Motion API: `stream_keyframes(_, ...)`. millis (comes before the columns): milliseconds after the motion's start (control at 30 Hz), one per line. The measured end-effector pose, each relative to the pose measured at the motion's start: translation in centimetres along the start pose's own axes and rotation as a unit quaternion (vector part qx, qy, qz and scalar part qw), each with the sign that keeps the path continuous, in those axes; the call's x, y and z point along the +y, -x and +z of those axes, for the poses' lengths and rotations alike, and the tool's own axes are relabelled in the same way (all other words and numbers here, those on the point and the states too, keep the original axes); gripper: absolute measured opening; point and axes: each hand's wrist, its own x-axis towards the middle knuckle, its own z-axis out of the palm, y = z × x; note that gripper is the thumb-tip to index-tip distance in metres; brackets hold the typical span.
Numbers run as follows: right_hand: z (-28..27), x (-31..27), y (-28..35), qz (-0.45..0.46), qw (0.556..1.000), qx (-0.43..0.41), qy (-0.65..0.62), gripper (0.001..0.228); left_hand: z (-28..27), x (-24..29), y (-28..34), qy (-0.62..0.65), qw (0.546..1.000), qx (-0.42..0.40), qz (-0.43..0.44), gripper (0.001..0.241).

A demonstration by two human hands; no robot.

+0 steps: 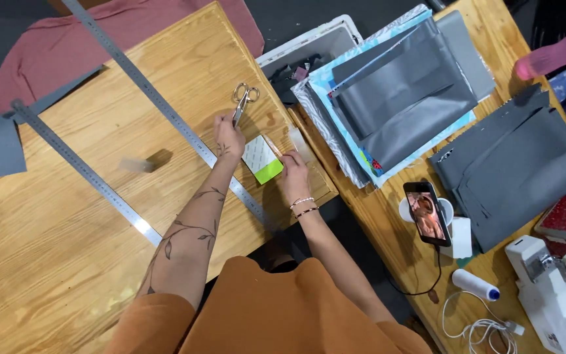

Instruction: The person uses a ruler and a pen to mark a line on a piece of gray fabric laid on a wooden table. They then use scissors to cut the fabric along the marked line and trim the edges. Finally, they fold the cut piece of fabric.

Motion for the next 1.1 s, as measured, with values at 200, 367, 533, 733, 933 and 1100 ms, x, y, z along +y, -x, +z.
stream_keyframes(200, -1.7, -2.7, -0.2, -0.047, 0.998, 0.034, 0.039, 0.019, -0.7, -1.4, 1.8, 0.061, 0.988, 0.024, 0.14, 0.056)
stream_keyframes(367, 1.1, -7.8, -0.4, -0.117, 0.993, 0.006, 0.003, 0.018, -8.8, -2.2, 9.7, 0.093, 0.987, 0.01, 0.13, 0.042)
stream_keyframes(533, 8.4, -17.0, -0.5, -0.098, 0.98, -0.126, -0.116, 0.03, -16.7, -9.8, 18.3, 0.117, 0.987, 0.047, 0.099, 0.027)
stream_keyframes(733, 17.0, -24.7, -1.0, -0.087, 0.968, -0.149, -0.182, 0.081, -24.1, -16.6, 20.0, 0.143, 0.986, 0.045, -0.068, 0.031)
stream_keyframes(933, 18.1, -27.1, 1.1, -0.124, 0.978, -0.162, -0.047, 0.034, -29.5, -14.8, 16.0, 0.086, 0.992, 0.079, 0.041, 0.078)
stream_keyframes(1100, 10.7, -26.3, 2.5, -0.074, 0.966, -0.232, -0.083, 0.06, -26.8, -12.9, 13.5, 0.105, 0.99, -0.009, 0.09, 0.053)
